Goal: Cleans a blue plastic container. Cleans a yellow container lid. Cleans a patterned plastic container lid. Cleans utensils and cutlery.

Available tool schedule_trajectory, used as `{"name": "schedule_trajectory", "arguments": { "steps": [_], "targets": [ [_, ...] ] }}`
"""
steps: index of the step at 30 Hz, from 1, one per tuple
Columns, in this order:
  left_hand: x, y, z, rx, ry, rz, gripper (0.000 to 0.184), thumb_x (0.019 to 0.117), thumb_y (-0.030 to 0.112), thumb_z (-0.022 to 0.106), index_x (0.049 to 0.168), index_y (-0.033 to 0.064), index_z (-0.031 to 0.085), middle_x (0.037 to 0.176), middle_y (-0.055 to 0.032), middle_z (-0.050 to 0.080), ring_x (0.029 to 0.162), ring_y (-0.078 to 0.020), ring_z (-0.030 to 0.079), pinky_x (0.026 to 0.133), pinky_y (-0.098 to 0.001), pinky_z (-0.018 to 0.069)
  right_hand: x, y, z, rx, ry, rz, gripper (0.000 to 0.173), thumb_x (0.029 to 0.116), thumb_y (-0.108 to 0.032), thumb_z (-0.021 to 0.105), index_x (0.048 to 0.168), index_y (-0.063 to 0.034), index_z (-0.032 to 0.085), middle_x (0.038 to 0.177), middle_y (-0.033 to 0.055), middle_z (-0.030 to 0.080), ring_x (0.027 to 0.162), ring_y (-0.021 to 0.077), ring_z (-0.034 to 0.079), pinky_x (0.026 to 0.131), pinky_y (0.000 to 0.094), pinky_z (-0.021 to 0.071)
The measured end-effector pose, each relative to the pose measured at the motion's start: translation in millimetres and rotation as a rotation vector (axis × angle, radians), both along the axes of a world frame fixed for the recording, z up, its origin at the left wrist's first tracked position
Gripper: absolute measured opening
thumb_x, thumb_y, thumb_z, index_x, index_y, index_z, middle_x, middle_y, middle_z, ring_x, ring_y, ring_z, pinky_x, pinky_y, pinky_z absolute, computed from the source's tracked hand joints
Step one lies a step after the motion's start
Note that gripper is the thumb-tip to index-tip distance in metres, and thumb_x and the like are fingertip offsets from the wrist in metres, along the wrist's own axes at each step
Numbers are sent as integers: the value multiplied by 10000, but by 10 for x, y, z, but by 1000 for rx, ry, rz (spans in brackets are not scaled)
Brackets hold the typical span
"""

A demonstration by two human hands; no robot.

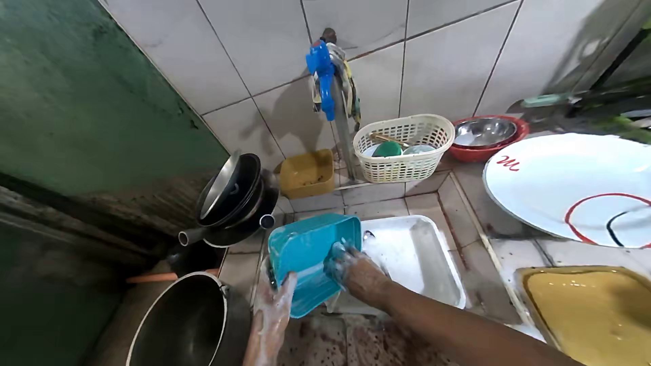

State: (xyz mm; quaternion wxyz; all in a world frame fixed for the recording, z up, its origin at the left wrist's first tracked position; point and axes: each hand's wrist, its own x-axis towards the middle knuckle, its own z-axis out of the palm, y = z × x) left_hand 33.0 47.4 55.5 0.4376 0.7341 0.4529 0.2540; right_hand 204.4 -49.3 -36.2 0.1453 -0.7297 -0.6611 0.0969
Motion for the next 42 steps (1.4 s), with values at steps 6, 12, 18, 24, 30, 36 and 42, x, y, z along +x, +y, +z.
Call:
{"name": "schedule_trajectory", "arguments": {
  "steps": [6,12,18,24,30,36,42],
  "targets": [
    [159,-60,-13,-177,-318,111,758,938,175,661,1585,152,266,1407,-161,535,1141,-227,637,873,-406,589,-392,-61,635,-108,251,-33,344,1040,-77,490,1331,50,624,1341,258,635,1304,432,573,1124,560,424],
    [84,-483,-284,-305,-259,-39,467,1113,204,275,1462,-97,350,1276,-177,600,1131,-87,612,994,-254,504,-737,-20,772,-27,320,-60,379,981,-26,542,1332,107,588,1347,281,619,1318,413,565,1099,538,451],
    [53,-367,-235,-102,-133,110,490,1119,240,262,1437,-99,420,1264,-234,585,1126,-154,607,995,-302,494,-422,-24,808,-207,196,116,301,1026,-25,502,1268,97,632,1424,253,568,1386,433,479,1179,570,334],
    [60,-340,-263,-100,-144,167,529,1112,301,267,1490,-52,376,1356,-250,541,1206,-210,589,1026,-355,493,-392,-51,614,-267,212,-91,332,980,-19,576,1298,43,643,1437,245,549,1389,447,462,1128,577,405],
    [88,-470,-340,-231,-97,65,521,1123,264,229,1520,-68,283,1251,-220,574,1079,-144,607,945,-290,515,-765,-106,586,-62,802,-117,542,929,-204,705,1394,35,564,1409,247,565,1332,362,540,1143,482,421],
    [78,-429,-104,-126,46,46,548,1120,274,252,1550,-65,272,1414,-282,501,1254,-236,554,1069,-355,447,-615,-125,517,-100,404,60,374,1020,-113,539,1337,77,597,1456,264,545,1412,432,462,1176,615,307],
    [-92,-153,46,8,206,-75,540,1085,335,375,1492,-14,434,1367,-229,582,1250,-224,588,1069,-392,471,-205,-233,199,-153,48,65,349,1049,-52,469,1354,11,625,1483,174,564,1503,374,365,1250,658,98]
  ]
}}
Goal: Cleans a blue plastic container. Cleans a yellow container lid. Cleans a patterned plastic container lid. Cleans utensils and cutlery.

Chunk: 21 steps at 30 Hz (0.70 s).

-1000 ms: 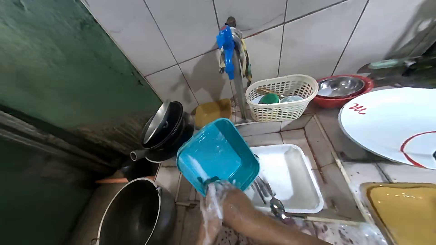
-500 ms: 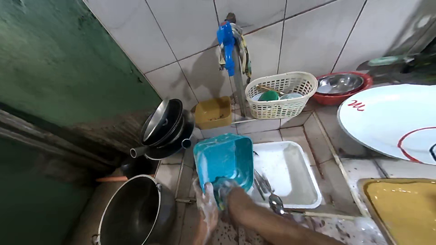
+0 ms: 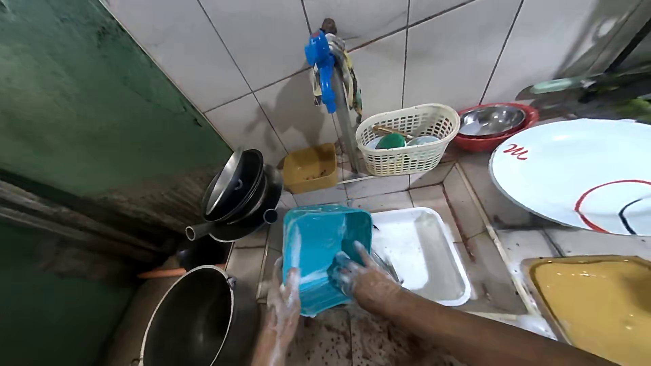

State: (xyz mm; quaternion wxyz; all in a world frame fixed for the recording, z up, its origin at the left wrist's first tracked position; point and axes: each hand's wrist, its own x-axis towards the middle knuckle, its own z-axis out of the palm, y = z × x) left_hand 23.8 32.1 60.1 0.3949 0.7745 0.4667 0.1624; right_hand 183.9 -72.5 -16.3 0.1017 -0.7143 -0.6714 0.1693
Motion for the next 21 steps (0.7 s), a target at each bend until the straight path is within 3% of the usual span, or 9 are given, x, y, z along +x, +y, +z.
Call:
{"name": "schedule_trajectory", "arguments": {
  "steps": [3,5,7,10,14,16,17,19,21],
  "targets": [
    [33,56,71,-103,-8,-71,650,986,365,568,1538,80,376,1374,-173,585,1209,-200,608,1006,-383,515,-40,-36,69,-64,21,-7,365,1046,-15,434,1367,50,594,1488,201,551,1502,380,368,1258,596,174],
    [92,32,-26,-143,-161,1,732,946,345,627,1576,132,322,1433,-171,536,1183,-218,624,928,-396,561,-124,-73,256,-73,127,-33,343,1041,-25,452,1332,89,595,1418,256,582,1405,428,473,1190,572,320],
    [192,-104,-190,-182,-343,105,829,923,245,656,1612,155,204,1503,-181,457,1201,-230,616,919,-409,575,-267,-89,413,-33,239,-52,352,1047,-71,467,1330,93,596,1400,276,589,1372,443,505,1147,584,371],
    [266,-406,-307,-236,-404,177,685,1057,186,481,1603,-1,111,1455,-241,475,1237,-167,577,1027,-305,497,-469,9,607,16,301,-118,365,1031,-78,494,1327,116,584,1377,289,596,1347,434,531,1112,581,412],
    [237,-444,-183,-140,-337,246,473,1115,208,301,1450,-118,374,1179,-219,600,1014,-119,622,910,-268,521,-445,30,324,201,299,-30,349,1015,-127,550,1294,66,633,1361,257,620,1332,431,546,1120,623,381],
    [152,-343,-138,-43,-336,264,477,1115,246,278,1392,-102,451,1135,-177,620,989,-97,642,890,-277,544,-273,4,133,257,230,-39,332,1013,-120,562,1301,10,666,1367,203,643,1356,393,545,1198,643,273],
    [88,-266,-150,-5,-367,265,491,1110,266,286,1429,-75,438,1206,-186,615,1046,-117,640,919,-304,541,-147,-11,42,263,174,-69,327,1008,-97,568,1305,-12,677,1379,178,646,1376,375,534,1223,633,240],
    [-9,-131,-190,-1,-407,215,547,1090,299,282,1571,41,308,1421,-181,531,1213,-143,594,1013,-327,515,78,-3,-215,319,6,-137,253,959,-62,628,1185,-24,736,1300,167,690,1307,369,594,1183,573,371],
    [35,-159,-191,-34,-382,247,539,1098,303,313,1594,93,288,1456,-179,512,1231,-164,587,1018,-350,505,83,8,-162,131,22,-175,269,981,-51,584,1211,3,713,1344,203,646,1325,400,559,1143,552,416]
  ]
}}
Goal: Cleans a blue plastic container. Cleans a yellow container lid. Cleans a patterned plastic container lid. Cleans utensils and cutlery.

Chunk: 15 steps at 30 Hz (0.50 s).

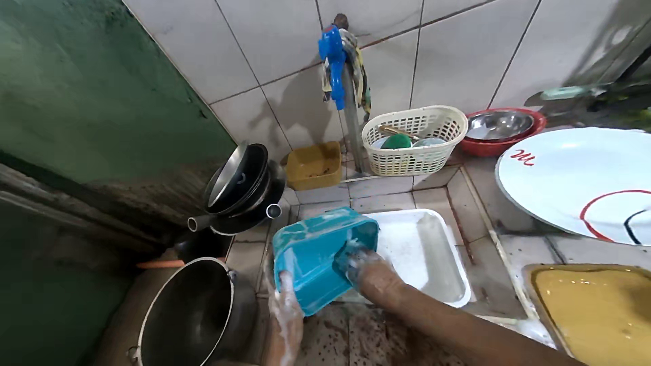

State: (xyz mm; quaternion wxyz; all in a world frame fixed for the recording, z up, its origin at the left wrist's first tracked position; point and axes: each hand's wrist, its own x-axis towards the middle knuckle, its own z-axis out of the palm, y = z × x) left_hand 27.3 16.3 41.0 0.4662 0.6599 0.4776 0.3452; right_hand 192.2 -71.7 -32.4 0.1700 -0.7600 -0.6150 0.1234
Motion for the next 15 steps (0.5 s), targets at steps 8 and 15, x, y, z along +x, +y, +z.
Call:
{"name": "schedule_trajectory", "arguments": {
  "steps": [8,15],
  "targets": [
    [151,-187,-32,16,114,2,512,1108,227,294,1512,-85,342,1376,-280,537,1231,-221,570,1059,-347,457,-819,145,386,259,298,63,329,963,-112,602,1238,54,671,1269,235,677,1258,384,618,1078,506,490],
    [-91,113,145,39,96,-48,526,1097,299,282,1526,7,371,1410,-194,535,1249,-159,571,1048,-336,487,-72,5,26,183,75,64,307,1011,-114,578,1282,-31,697,1332,173,675,1366,361,546,1237,565,272]
  ]
}}
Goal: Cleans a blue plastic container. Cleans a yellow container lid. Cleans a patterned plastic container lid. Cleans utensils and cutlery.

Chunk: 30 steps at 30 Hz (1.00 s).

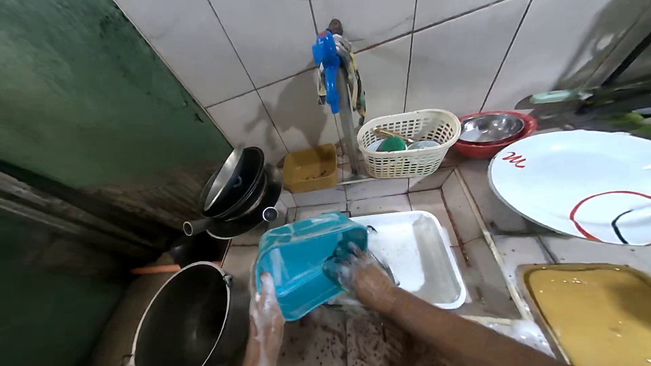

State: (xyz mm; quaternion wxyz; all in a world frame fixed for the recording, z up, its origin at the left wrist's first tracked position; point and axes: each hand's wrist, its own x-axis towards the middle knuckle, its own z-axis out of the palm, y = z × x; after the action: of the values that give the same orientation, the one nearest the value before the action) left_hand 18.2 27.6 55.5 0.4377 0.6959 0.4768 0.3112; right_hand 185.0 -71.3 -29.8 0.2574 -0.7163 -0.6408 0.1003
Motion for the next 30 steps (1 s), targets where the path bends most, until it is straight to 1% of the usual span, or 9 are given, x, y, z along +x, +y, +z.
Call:
{"name": "schedule_trajectory", "arguments": {
  "steps": [2,6,9,11,13,16,20,25,30],
  "targets": [
    [-18,73,122,-32,151,-120,566,1064,303,413,1563,46,346,1490,-201,491,1339,-208,518,1108,-377,433,118,-34,-73,-78,-70,20,316,1031,-122,540,1290,-27,692,1375,161,656,1440,344,474,1271,545,193],
    [60,249,199,-79,65,-164,803,877,335,695,1585,211,336,1487,-116,511,1256,-220,586,979,-424,536,4,-38,193,-195,3,6,299,1019,-70,529,1254,33,683,1338,217,656,1360,400,537,1184,535,364],
    [230,142,80,-101,-189,-38,872,905,289,679,1623,291,184,1536,-108,441,1251,-251,582,929,-468,559,-265,-39,587,-259,145,47,317,1034,-91,515,1272,69,651,1309,281,639,1296,446,568,1128,567,411],
    [341,-113,-65,-109,-220,2,879,954,217,626,1641,224,77,1560,-142,404,1274,-207,570,993,-404,534,-481,-11,679,-157,190,32,305,999,-82,557,1221,97,667,1252,292,666,1236,447,616,1053,574,480],
    [383,-330,-169,-140,-193,26,737,1024,176,503,1635,108,95,1527,-193,429,1269,-163,558,1034,-326,490,-600,40,591,-58,198,8,317,952,-55,602,1222,101,663,1240,271,676,1217,414,634,1016,548,513],
    [293,-363,-166,-143,-57,65,542,1104,223,345,1572,-27,232,1372,-260,527,1166,-185,592,998,-322,488,-500,31,400,-133,234,156,378,1012,-136,566,1332,59,615,1407,248,595,1366,418,521,1142,585,388],
    [103,-215,-81,-36,-26,11,573,1096,275,317,1626,102,187,1578,-201,380,1365,-199,490,1115,-361,420,-144,19,117,-215,21,138,328,1012,-79,568,1315,-13,674,1463,169,586,1465,382,421,1252,618,156],
    [188,-138,-102,53,-90,-12,630,1055,328,381,1633,166,191,1607,-128,367,1360,-166,490,1090,-364,436,-254,96,149,-432,62,8,412,1019,8,469,1416,10,578,1564,199,462,1496,416,348,1215,559,295],
    [247,-110,-147,71,-92,52,592,1075,328,347,1635,219,190,1602,-110,371,1357,-188,493,1092,-409,439,-638,106,404,-288,414,61,590,922,-147,699,1469,-8,529,1504,243,506,1434,416,433,1182,550,345]
  ]
}}
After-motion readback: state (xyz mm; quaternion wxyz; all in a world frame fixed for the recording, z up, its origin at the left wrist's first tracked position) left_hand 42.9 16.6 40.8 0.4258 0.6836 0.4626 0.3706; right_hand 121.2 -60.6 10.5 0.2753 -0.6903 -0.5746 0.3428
